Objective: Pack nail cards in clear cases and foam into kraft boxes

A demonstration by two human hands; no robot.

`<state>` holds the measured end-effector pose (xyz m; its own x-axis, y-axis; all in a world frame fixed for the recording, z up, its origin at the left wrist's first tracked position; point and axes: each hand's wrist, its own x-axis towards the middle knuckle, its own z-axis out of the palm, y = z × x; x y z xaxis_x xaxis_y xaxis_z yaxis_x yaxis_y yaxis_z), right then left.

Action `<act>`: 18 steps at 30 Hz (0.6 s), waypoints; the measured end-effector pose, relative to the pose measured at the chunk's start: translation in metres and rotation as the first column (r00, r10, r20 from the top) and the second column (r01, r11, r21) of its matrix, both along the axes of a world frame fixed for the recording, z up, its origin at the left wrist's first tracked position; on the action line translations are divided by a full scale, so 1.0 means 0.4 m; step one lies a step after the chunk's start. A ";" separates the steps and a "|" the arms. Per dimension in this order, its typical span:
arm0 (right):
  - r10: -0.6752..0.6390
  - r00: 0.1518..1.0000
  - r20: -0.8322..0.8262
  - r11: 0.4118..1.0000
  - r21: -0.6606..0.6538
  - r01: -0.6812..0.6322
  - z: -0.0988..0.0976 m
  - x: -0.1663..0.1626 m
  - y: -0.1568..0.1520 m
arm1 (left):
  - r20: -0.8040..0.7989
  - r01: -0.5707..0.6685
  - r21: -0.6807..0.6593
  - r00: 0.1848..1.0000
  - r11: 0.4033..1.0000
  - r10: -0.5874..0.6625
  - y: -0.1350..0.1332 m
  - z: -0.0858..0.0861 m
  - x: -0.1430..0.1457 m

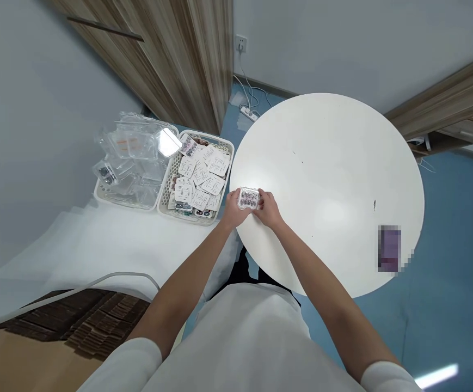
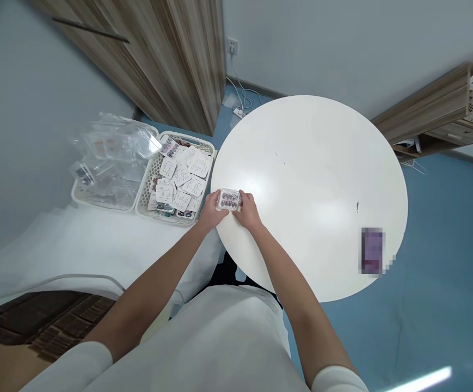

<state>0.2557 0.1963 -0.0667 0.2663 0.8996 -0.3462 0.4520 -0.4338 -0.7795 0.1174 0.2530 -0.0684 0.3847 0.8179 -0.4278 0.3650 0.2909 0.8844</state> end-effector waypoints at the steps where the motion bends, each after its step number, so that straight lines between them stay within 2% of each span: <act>1: -0.004 1.000 0.017 1.000 0.000 0.004 -0.003 0.001 0.008 | -0.005 -0.002 -0.012 1.000 1.000 0.002 0.006 0.001 0.003; 12: 0.017 1.000 0.024 1.000 -0.007 -0.017 -0.005 0.002 0.031 | 0.079 0.025 -0.058 0.997 0.998 -0.021 0.003 0.012 -0.013; 18: 0.024 1.000 0.019 1.000 -0.002 -0.024 -0.009 -0.005 0.025 | 0.080 0.036 -0.048 0.996 0.998 -0.032 0.001 -0.001 -0.021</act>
<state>0.2538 0.2065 -0.0702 0.2510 0.9053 -0.3427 0.4774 -0.4238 -0.7697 0.1091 0.2535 -0.0688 0.4466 0.7823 -0.4342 0.3046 0.3234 0.8959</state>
